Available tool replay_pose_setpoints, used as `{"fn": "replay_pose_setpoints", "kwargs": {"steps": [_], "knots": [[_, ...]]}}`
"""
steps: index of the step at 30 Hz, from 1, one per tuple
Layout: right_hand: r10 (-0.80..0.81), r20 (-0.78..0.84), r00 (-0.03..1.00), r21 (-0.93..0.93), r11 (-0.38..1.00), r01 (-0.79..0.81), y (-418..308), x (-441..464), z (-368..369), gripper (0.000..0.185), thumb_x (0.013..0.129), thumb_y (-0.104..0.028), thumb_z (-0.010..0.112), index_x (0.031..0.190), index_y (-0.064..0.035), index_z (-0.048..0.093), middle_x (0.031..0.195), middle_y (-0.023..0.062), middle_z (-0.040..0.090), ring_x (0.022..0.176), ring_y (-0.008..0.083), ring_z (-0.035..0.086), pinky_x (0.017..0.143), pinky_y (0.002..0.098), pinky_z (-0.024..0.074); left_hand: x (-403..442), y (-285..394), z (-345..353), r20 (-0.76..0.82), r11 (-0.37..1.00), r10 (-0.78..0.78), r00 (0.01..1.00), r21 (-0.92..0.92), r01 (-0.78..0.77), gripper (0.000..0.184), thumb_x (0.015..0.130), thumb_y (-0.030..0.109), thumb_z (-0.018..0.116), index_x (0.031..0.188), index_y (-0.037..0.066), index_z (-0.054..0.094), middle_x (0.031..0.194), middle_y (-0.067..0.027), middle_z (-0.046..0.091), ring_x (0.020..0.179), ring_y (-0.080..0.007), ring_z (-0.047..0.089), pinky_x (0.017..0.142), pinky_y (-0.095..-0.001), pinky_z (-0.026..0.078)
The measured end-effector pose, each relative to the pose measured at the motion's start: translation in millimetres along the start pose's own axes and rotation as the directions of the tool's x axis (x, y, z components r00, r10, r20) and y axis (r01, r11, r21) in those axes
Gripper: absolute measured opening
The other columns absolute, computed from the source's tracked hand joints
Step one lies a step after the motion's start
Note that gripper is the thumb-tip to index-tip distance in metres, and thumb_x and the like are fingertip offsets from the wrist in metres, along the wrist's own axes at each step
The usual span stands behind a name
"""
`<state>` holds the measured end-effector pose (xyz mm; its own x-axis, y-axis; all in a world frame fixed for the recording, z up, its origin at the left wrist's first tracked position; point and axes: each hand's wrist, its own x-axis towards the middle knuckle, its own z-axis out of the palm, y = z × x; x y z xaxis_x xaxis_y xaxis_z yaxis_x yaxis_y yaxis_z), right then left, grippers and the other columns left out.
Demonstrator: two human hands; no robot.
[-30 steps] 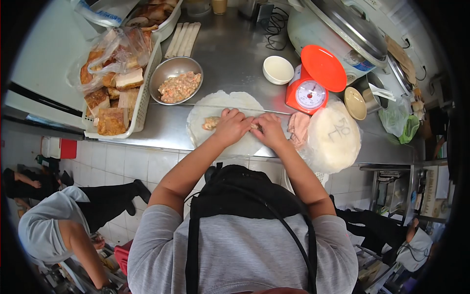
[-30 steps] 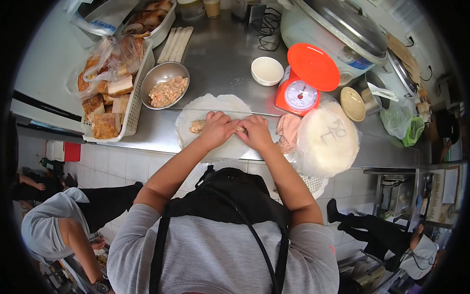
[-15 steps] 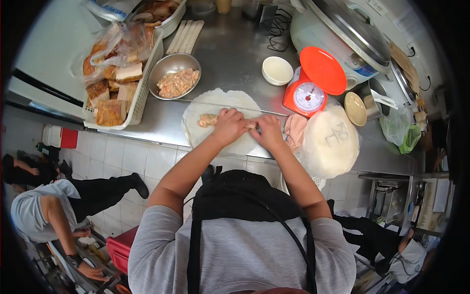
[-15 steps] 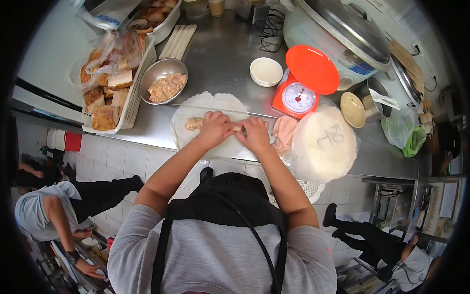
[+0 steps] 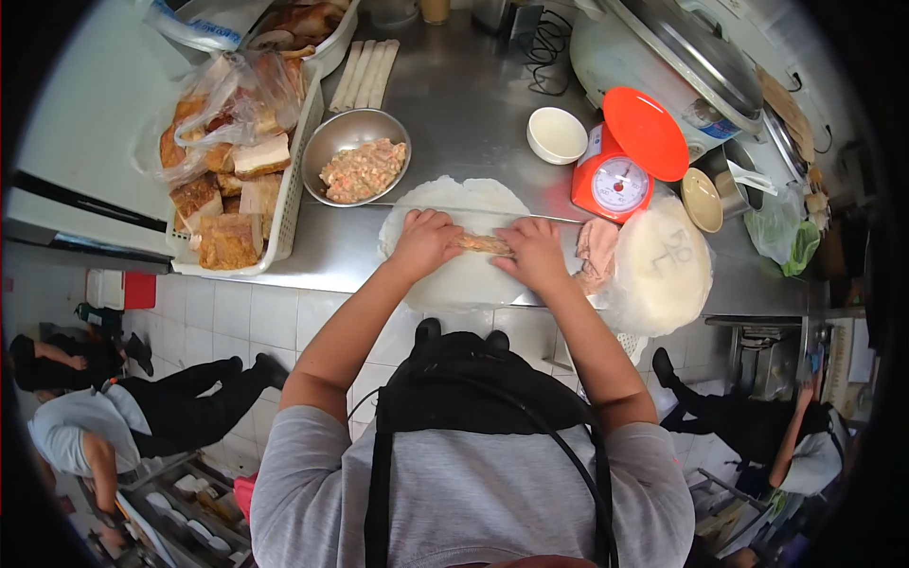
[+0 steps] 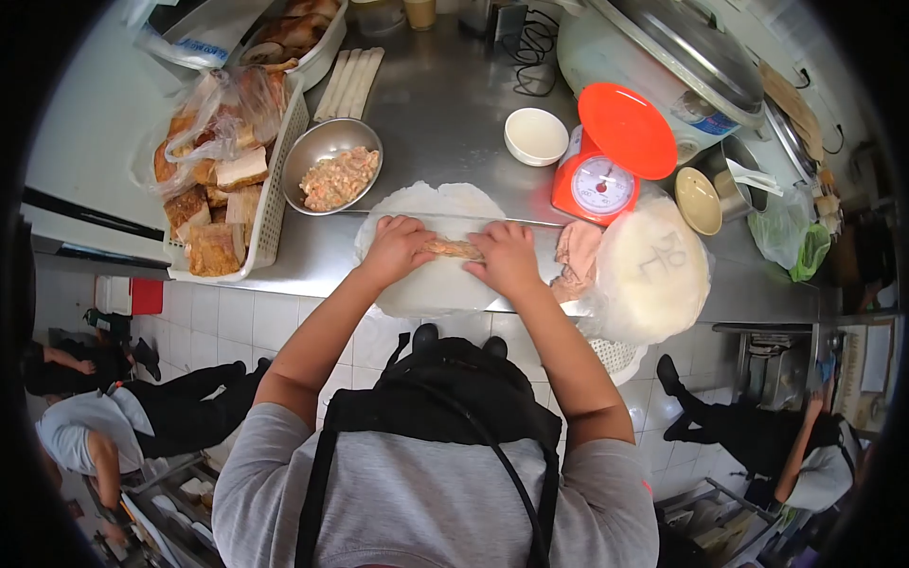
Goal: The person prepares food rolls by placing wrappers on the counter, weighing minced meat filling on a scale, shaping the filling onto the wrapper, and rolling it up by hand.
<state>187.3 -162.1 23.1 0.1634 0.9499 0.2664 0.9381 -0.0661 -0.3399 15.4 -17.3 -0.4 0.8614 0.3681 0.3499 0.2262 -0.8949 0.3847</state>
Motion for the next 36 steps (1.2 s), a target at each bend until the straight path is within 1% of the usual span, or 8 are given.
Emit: {"fn": "replay_pose_setpoints", "kwargs": {"steps": [6,11,17,20,25,28,31,36], "knots": [[0.050,0.074,0.996,-0.067,0.997,-0.045,-39,28,41,0.038,0.063,-0.028,0.070,0.098,-0.0157,0.064,0.094,0.0009,0.054,0.096,0.0203,0.046,0.084,0.0368,0.0325,-1,-13,-3,-0.001,0.990,0.051,0.999,-0.131,-0.051,0.027,0.063,0.022,0.070,0.088,0.014,0.066,0.086,0.0004,0.056,0.090,-0.0191,0.050,0.082,-0.0367,0.032],[0.106,0.118,0.987,0.191,0.973,-0.127,-37,27,14,0.023,0.069,-0.020,0.066,0.091,-0.0157,0.064,0.087,0.0001,0.056,0.092,0.0201,0.049,0.082,0.0364,0.0337,-5,-15,-11,-0.098,0.954,0.011,0.995,-0.296,-0.040,0.021,0.064,0.021,0.069,0.083,0.014,0.065,0.083,-0.0008,0.056,0.086,-0.0199,0.051,0.082,-0.0364,0.032],[0.142,0.085,0.986,0.120,0.981,-0.152,-39,29,31,0.021,0.070,-0.021,0.066,0.090,-0.0153,0.063,0.085,0.0012,0.056,0.090,0.0212,0.050,0.080,0.0376,0.0346,-16,-31,-3,-0.041,0.962,0.079,0.996,-0.259,-0.088,0.034,0.069,0.018,0.066,0.102,0.012,0.059,0.089,-0.0042,0.056,0.091,-0.0245,0.050,0.085,-0.0382,0.032],[0.148,0.011,0.989,0.057,0.987,-0.148,-60,37,29,0.020,0.068,-0.023,0.067,0.086,-0.0154,0.064,0.087,0.0013,0.056,0.090,0.0211,0.050,0.080,0.0378,0.0347,-15,-21,-10,-0.155,0.992,-0.017,0.988,-0.124,-0.002,0.028,0.068,0.016,0.065,0.095,0.010,0.060,0.093,-0.0034,0.054,0.093,-0.0229,0.048,0.082,-0.0368,0.033],[0.142,0.043,0.989,-0.033,0.989,-0.141,-67,39,59,0.032,0.063,-0.030,0.070,0.091,-0.0157,0.064,0.092,0.0023,0.055,0.092,0.0208,0.049,0.080,0.0386,0.0343,-22,-33,-7,0.032,0.992,0.028,0.999,-0.124,-0.024,0.039,0.068,0.017,0.065,0.105,0.009,0.056,0.101,-0.0061,0.050,0.099,-0.0243,0.044,0.086,-0.0381,0.032],[0.129,0.037,0.991,-0.013,0.992,-0.129,-69,40,51,0.027,0.066,-0.027,0.069,0.089,-0.0154,0.064,0.091,0.0016,0.056,0.091,0.0204,0.050,0.078,0.0372,0.0347,-23,-37,-15,0.061,0.985,0.033,0.998,-0.169,-0.023,0.040,0.067,0.017,0.065,0.105,0.009,0.056,0.099,-0.0056,0.050,0.099,-0.0239,0.044,0.086,-0.0381,0.032],[0.124,-0.050,0.991,0.152,0.982,-0.115,-75,46,36,0.017,0.068,-0.023,0.067,0.082,-0.0153,0.065,0.085,-0.0008,0.057,0.089,0.0190,0.050,0.077,0.0365,0.0346,-19,-37,-29,0.040,0.975,0.034,0.999,-0.219,-0.024,0.039,0.067,0.018,0.067,0.103,0.009,0.058,0.098,-0.0049,0.051,0.098,-0.0233,0.044,0.085,-0.0378,0.033],[0.068,0.130,0.989,0.164,0.983,-0.089,-61,47,52,0.025,0.065,-0.023,0.070,0.087,-0.0130,0.062,0.092,0.0027,0.055,0.092,0.0213,0.050,0.080,0.0364,0.0350,-23,-46,-19,0.094,0.973,0.057,0.994,-0.228,-0.034,0.043,0.064,0.020,0.070,0.105,0.010,0.058,0.098,-0.0037,0.050,0.099,-0.0232,0.044,0.085,-0.0388,0.033]]}}
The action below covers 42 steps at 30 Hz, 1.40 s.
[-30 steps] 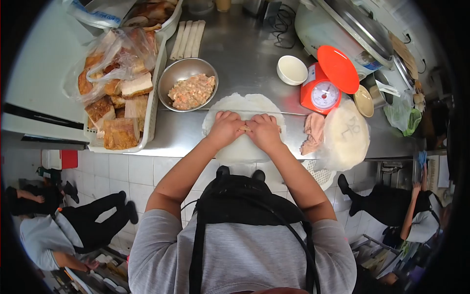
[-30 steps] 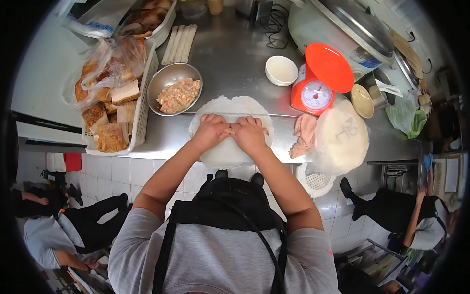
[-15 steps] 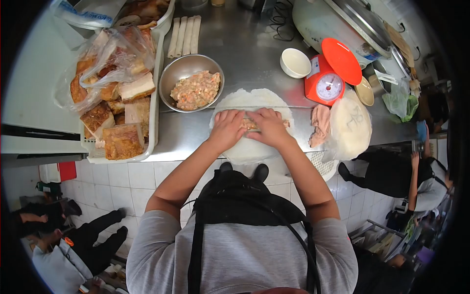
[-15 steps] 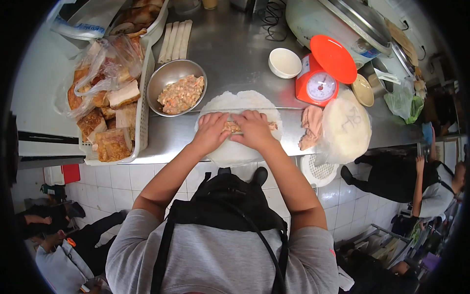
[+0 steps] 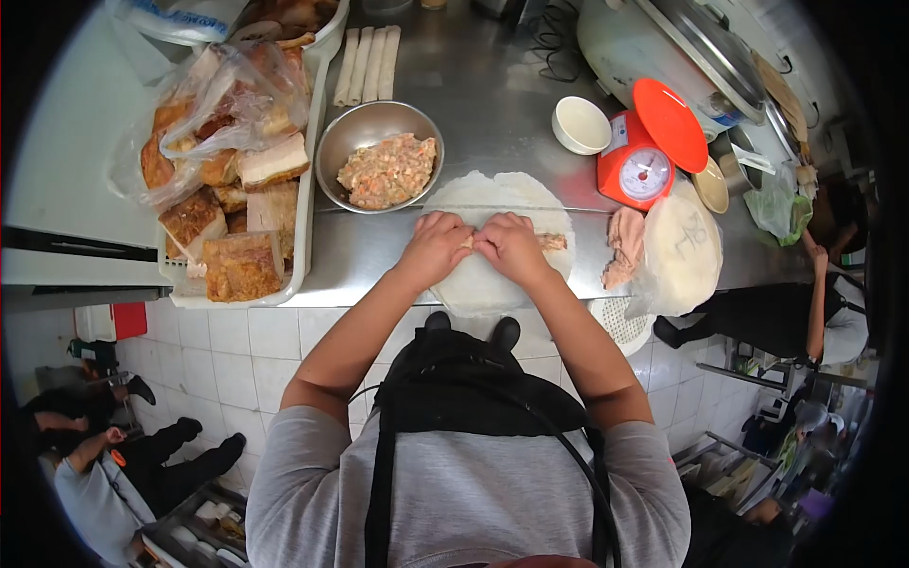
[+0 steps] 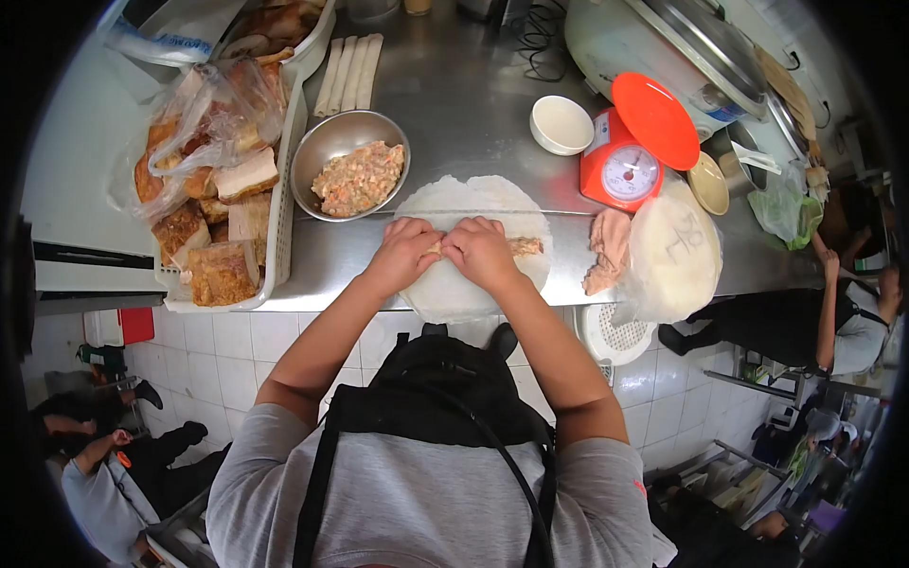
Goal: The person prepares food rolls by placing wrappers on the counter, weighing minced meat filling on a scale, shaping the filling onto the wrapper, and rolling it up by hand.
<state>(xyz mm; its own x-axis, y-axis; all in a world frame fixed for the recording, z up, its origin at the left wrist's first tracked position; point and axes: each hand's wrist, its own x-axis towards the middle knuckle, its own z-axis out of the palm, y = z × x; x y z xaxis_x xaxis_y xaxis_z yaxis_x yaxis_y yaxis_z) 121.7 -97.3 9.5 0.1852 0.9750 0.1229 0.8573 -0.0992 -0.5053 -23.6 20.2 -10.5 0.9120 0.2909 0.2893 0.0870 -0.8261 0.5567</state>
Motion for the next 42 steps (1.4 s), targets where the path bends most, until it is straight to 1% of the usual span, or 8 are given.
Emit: {"fn": "replay_pose_setpoints", "kwargs": {"steps": [4,10,16,19,25,34,37,42], "knots": [[0.029,-0.056,0.998,0.121,0.992,-0.022,-9,4,-10,0.028,0.064,-0.019,0.070,0.090,-0.0123,0.062,0.093,0.0036,0.055,0.092,0.0222,0.050,0.081,0.0356,0.0353,-2,3,-9,-0.098,0.997,-0.057,0.994,0.052,0.062,0.041,0.063,0.021,0.071,0.101,0.012,0.061,0.096,-0.0020,0.051,0.098,-0.0222,0.043,0.084,-0.0387,0.032],[-0.070,-0.002,0.998,-0.075,0.995,0.070,-6,6,10,0.040,0.062,-0.024,0.072,0.099,-0.0135,0.062,0.094,0.0037,0.055,0.093,0.0236,0.049,0.082,0.0371,0.0348,-7,-7,-8,-0.046,0.997,-0.050,0.998,0.060,0.053,0.051,0.058,0.024,0.074,0.106,0.013,0.060,0.097,-0.0020,0.051,0.097,-0.0234,0.043,0.083,-0.0370,0.032],[-0.079,-0.125,0.989,0.098,0.991,0.091,-26,7,-17,0.025,0.065,-0.019,0.070,0.088,-0.0131,0.063,0.086,0.0014,0.054,0.087,0.0220,0.050,0.077,0.0364,0.0365,-9,2,-29,-0.057,0.998,-0.057,0.997,-0.013,0.056,0.039,0.063,0.019,0.071,0.100,0.014,0.063,0.099,-0.0002,0.054,0.096,-0.0226,0.044,0.084,-0.0373,0.031],[-0.150,-0.085,0.985,0.028,0.988,0.153,-16,9,6,0.025,0.066,-0.025,0.069,0.087,-0.0149,0.061,0.089,0.0027,0.054,0.090,0.0220,0.050,0.077,0.0359,0.0367,-13,-5,-15,-0.113,1.000,-0.014,0.993,0.009,0.015,0.039,0.064,0.018,0.071,0.102,0.013,0.062,0.102,-0.0006,0.055,0.097,-0.0238,0.043,0.085,-0.0381,0.031],[-0.036,-0.112,0.993,0.077,0.996,0.045,-21,13,8,0.018,0.068,-0.023,0.067,0.083,-0.0132,0.063,0.088,0.0027,0.055,0.091,0.0221,0.050,0.079,0.0358,0.0361,-15,-4,-20,-0.142,0.995,-0.082,0.987,0.038,0.088,0.031,0.064,0.017,0.070,0.095,0.013,0.064,0.098,-0.0005,0.053,0.097,-0.0235,0.044,0.085,-0.0372,0.031],[-0.066,0.036,0.997,-0.070,0.995,0.068,-17,16,15,0.042,0.063,-0.025,0.072,0.102,-0.0133,0.061,0.093,0.0049,0.054,0.093,0.0236,0.049,0.082,0.0365,0.0356,-21,-14,-24,-0.054,0.995,-0.089,0.995,0.035,0.091,0.040,0.061,0.022,0.073,0.100,0.016,0.064,0.099,-0.0021,0.049,0.099,-0.0223,0.042,0.085,-0.0376,0.030],[-0.040,-0.101,0.994,0.022,0.999,0.043,-28,17,-1,0.026,0.065,-0.021,0.071,0.089,-0.0147,0.065,0.087,0.0023,0.055,0.089,0.0221,0.050,0.080,0.0356,0.0363,-27,-12,-34,-0.110,0.987,-0.148,0.983,0.050,0.154,0.039,0.060,0.023,0.074,0.097,0.018,0.065,0.098,-0.0019,0.049,0.099,-0.0229,0.041,0.085,-0.0382,0.030],[-0.164,-0.067,0.984,0.019,0.986,0.166,-28,22,11,0.023,0.065,-0.023,0.071,0.086,-0.0156,0.064,0.089,0.0014,0.055,0.089,0.0212,0.050,0.079,0.0362,0.0355,-28,-12,-33,-0.154,0.985,-0.155,0.976,0.051,0.164,0.035,0.059,0.023,0.074,0.093,0.019,0.066,0.098,-0.0019,0.049,0.099,-0.0242,0.041,0.084,-0.0394,0.030]]}}
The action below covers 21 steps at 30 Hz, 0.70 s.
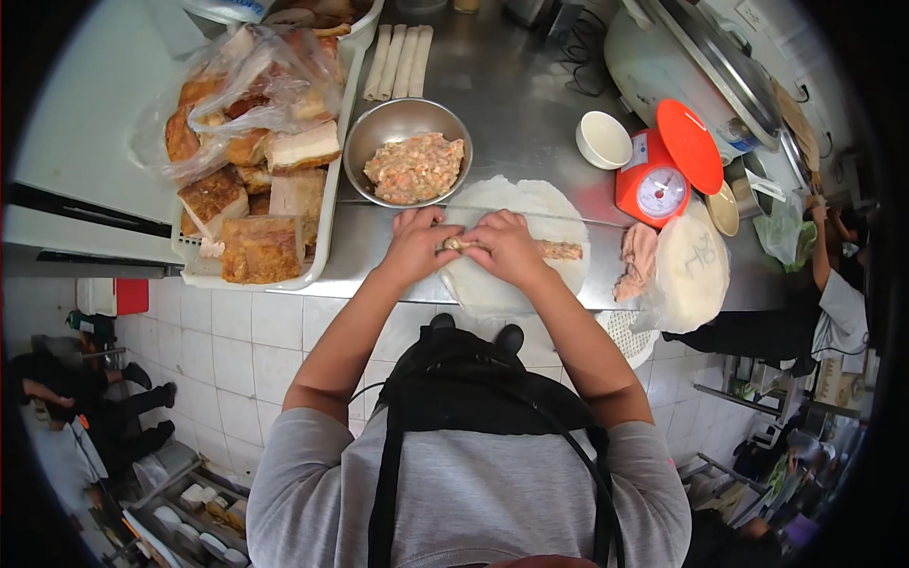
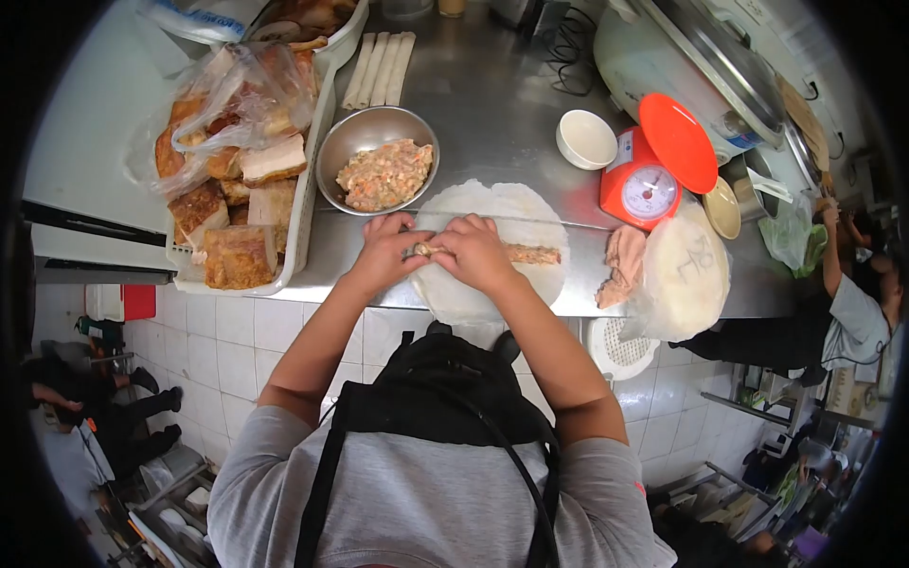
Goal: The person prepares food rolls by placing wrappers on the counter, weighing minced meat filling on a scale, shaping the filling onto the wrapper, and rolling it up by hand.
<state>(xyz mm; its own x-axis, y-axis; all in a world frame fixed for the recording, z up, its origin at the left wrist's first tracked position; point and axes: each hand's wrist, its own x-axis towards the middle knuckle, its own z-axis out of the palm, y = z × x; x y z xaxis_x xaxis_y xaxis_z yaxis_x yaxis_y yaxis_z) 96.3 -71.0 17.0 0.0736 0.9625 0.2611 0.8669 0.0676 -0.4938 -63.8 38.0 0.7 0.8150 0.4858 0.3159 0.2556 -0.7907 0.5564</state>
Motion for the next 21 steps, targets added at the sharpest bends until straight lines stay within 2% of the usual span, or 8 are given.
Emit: {"fn": "replay_pose_setpoints", "kwargs": {"steps": [1,4,7,10,13,16,19,21], "knots": [[-0.023,-0.004,1.000,-0.008,1.000,0.023,3,0,6,0.025,0.064,-0.023,0.072,0.086,-0.0152,0.064,0.090,0.0022,0.055,0.089,0.0219,0.049,0.079,0.0366,0.0355,0,-2,4,-0.012,1.000,0.011,1.000,0.008,-0.011,0.033,0.059,0.023,0.074,0.091,0.019,0.067,0.098,-0.0019,0.049,0.099,-0.0241,0.041,0.084,-0.0395,0.031],[0.040,0.048,0.998,-0.006,0.999,-0.040,6,1,11,0.024,0.064,-0.023,0.071,0.085,-0.0147,0.064,0.089,0.0016,0.055,0.090,0.0212,0.049,0.080,0.0367,0.0351,0,-2,7,-0.037,1.000,0.014,0.999,0.009,-0.013,0.028,0.059,0.022,0.074,0.086,0.019,0.068,0.097,-0.0017,0.049,0.098,-0.0235,0.042,0.083,-0.0395,0.031],[0.105,-0.097,0.990,-0.024,0.994,-0.108,-4,5,8,0.020,0.065,-0.022,0.070,0.083,-0.0151,0.065,0.088,0.0008,0.056,0.089,0.0202,0.050,0.079,0.0361,0.0352,-2,-4,8,-0.061,1.000,-0.014,0.998,-0.001,0.014,0.026,0.059,0.021,0.074,0.084,0.018,0.068,0.095,-0.0011,0.050,0.097,-0.0227,0.042,0.082,-0.0392,0.031],[0.073,-0.016,0.997,-0.096,0.993,-0.075,-4,4,14,0.022,0.064,-0.026,0.069,0.083,-0.0167,0.065,0.088,-0.0003,0.055,0.090,0.0190,0.050,0.079,0.0364,0.0350,-2,-4,10,-0.076,1.000,-0.010,0.997,-0.015,0.008,0.026,0.059,0.021,0.074,0.084,0.017,0.068,0.094,-0.0005,0.050,0.097,-0.0219,0.043,0.081,-0.0385,0.032],[0.072,0.007,0.997,-0.119,0.990,-0.071,-4,2,13,0.025,0.065,-0.024,0.070,0.088,-0.0159,0.065,0.089,0.0010,0.055,0.089,0.0196,0.050,0.079,0.0361,0.0345,-4,-5,11,-0.091,1.000,0.000,0.996,-0.008,-0.001,0.026,0.059,0.020,0.074,0.084,0.017,0.069,0.094,-0.0002,0.050,0.096,-0.0216,0.043,0.081,-0.0377,0.032],[0.081,-0.042,0.996,-0.112,0.990,-0.085,-5,-3,3,0.024,0.064,-0.023,0.069,0.087,-0.0162,0.065,0.086,-0.0001,0.055,0.089,0.0190,0.050,0.079,0.0361,0.0340,-3,-5,10,-0.084,1.000,-0.005,0.996,0.000,0.005,0.027,0.059,0.020,0.074,0.085,0.018,0.069,0.094,0.0001,0.051,0.096,-0.0215,0.043,0.081,-0.0370,0.032],[0.009,-0.084,0.996,-0.204,0.979,-0.026,6,-11,1,0.022,0.063,-0.025,0.069,0.083,-0.0175,0.066,0.081,-0.0010,0.054,0.087,0.0182,0.050,0.081,0.0361,0.0331,-4,-5,10,-0.073,1.000,-0.001,0.997,0.007,0.001,0.031,0.058,0.018,0.075,0.088,0.018,0.068,0.095,0.0001,0.051,0.095,-0.0218,0.043,0.082,-0.0370,0.032],[0.038,-0.069,0.997,-0.196,0.979,-0.050,11,-17,-6,0.021,0.063,-0.025,0.069,0.083,-0.0174,0.066,0.081,-0.0011,0.055,0.087,0.0181,0.050,0.081,0.0364,0.0330,-4,-5,9,-0.071,1.000,-0.002,0.997,0.012,0.003,0.033,0.057,0.018,0.075,0.090,0.018,0.068,0.096,0.0000,0.051,0.094,-0.0219,0.043,0.082,-0.0372,0.032]]}}
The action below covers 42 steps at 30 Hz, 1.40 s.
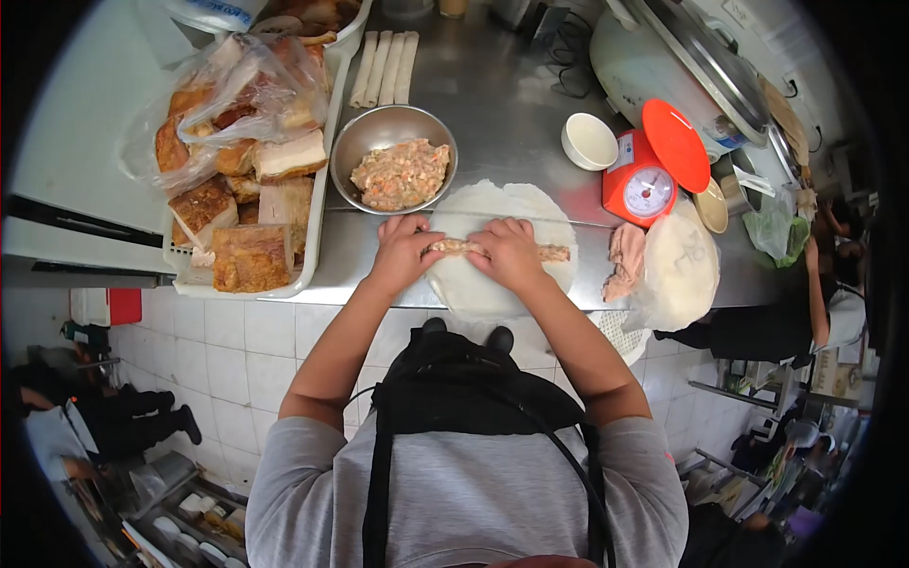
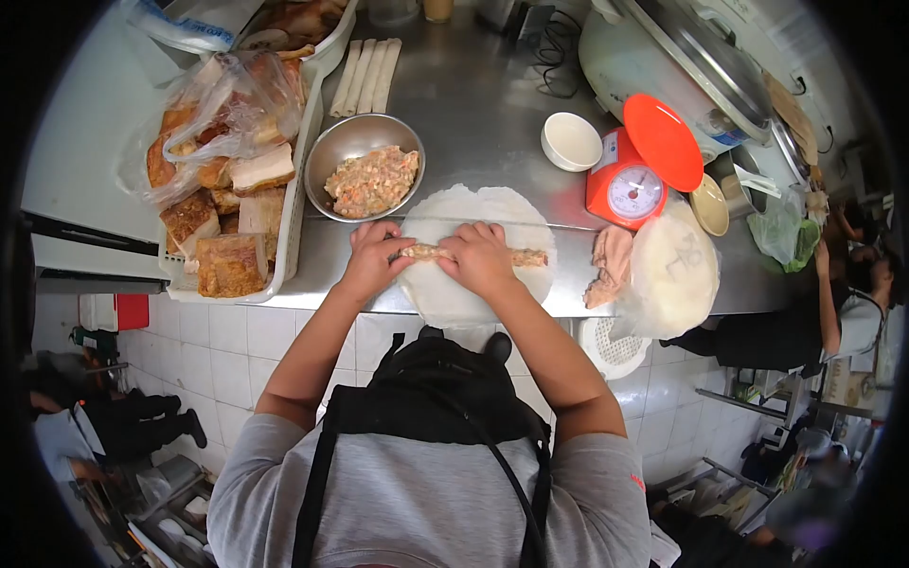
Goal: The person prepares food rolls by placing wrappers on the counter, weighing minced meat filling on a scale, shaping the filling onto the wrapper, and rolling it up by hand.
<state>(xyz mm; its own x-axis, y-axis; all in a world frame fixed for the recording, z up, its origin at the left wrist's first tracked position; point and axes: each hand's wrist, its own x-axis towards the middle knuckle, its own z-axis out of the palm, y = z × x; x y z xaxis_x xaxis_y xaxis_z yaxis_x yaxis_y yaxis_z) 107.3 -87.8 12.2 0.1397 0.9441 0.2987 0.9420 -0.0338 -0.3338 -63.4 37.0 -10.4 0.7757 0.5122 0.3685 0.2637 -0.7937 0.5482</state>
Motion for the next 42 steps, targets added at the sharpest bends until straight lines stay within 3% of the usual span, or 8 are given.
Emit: {"fn": "replay_pose_setpoints", "kwargs": {"steps": [10,18,21,24,27,32,42], "knots": [[-0.030,0.043,0.999,-0.059,0.998,0.032,44,-27,-25,0.023,0.063,-0.025,0.069,0.084,-0.0163,0.065,0.082,-0.0007,0.055,0.086,0.0183,0.050,0.081,0.0359,0.0327,0,3,-3,0.006,1.000,-0.026,1.000,0.011,0.026,0.033,0.057,0.018,0.075,0.089,0.018,0.068,0.095,0.0004,0.051,0.096,-0.0214,0.043,0.085,-0.0376,0.031],[-0.031,0.023,0.999,0.038,0.999,0.030,67,-39,-35,0.024,0.063,-0.023,0.070,0.086,-0.0149,0.066,0.084,0.0010,0.054,0.087,0.0199,0.049,0.079,0.0349,0.0337,-1,14,-6,0.000,0.992,-0.060,0.998,0.108,0.060,0.032,0.056,0.019,0.075,0.088,0.019,0.068,0.095,0.0009,0.051,0.096,-0.0207,0.044,0.083,-0.0377,0.031],[-0.047,0.021,0.999,0.075,0.996,0.045,76,-42,-41,0.025,0.063,-0.023,0.070,0.086,-0.0144,0.066,0.084,0.0013,0.054,0.087,0.0206,0.049,0.079,0.0348,0.0340,0,23,-10,0.037,0.984,-0.085,0.996,0.161,0.078,0.039,0.058,0.024,0.074,0.095,0.018,0.066,0.097,0.0006,0.052,0.097,-0.0206,0.044,0.083,-0.0387,0.030],[-0.063,-0.013,0.998,0.107,0.992,0.064,89,-49,-41,0.025,0.063,-0.023,0.071,0.086,-0.0140,0.066,0.084,0.0011,0.054,0.088,0.0213,0.049,0.081,0.0353,0.0342,5,46,-10,-0.046,0.961,-0.098,0.994,0.254,0.106,0.045,0.059,0.030,0.072,0.101,0.017,0.063,0.097,0.0001,0.053,0.098,-0.0202,0.044,0.084,-0.0396,0.030],[-0.068,-0.020,0.997,0.151,0.986,0.070,101,-56,-42,0.027,0.062,-0.023,0.071,0.087,-0.0143,0.066,0.085,0.0013,0.055,0.089,0.0220,0.049,0.081,0.0361,0.0345,15,79,19,0.007,0.945,0.032,0.999,0.326,-0.032,0.048,0.061,0.033,0.070,0.105,0.017,0.062,0.104,-0.0009,0.055,0.099,-0.0205,0.045,0.085,-0.0401,0.029],[-0.005,-0.004,1.000,0.122,0.992,0.006,95,-58,-52,0.028,0.062,-0.023,0.072,0.088,-0.0155,0.066,0.086,0.0020,0.054,0.090,0.0224,0.048,0.080,0.0368,0.0349,30,108,76,-0.019,0.945,0.079,0.997,0.321,-0.069,0.041,0.062,0.027,0.069,0.101,0.017,0.063,0.094,0.0013,0.053,0.095,-0.0185,0.045,0.083,-0.0399,0.030],[-0.033,-0.006,0.999,0.222,0.974,0.033,119,-68,-47,0.026,0.062,-0.022,0.072,0.086,-0.0148,0.066,0.086,0.0023,0.054,0.089,0.0226,0.048,0.080,0.0374,0.0352,46,116,99,0.020,0.930,0.235,0.972,0.286,-0.231,0.039,0.061,0.023,0.068,0.099,0.013,0.061,0.085,0.0009,0.049,0.089,-0.0175,0.045,0.080,-0.0350,0.031]]}}
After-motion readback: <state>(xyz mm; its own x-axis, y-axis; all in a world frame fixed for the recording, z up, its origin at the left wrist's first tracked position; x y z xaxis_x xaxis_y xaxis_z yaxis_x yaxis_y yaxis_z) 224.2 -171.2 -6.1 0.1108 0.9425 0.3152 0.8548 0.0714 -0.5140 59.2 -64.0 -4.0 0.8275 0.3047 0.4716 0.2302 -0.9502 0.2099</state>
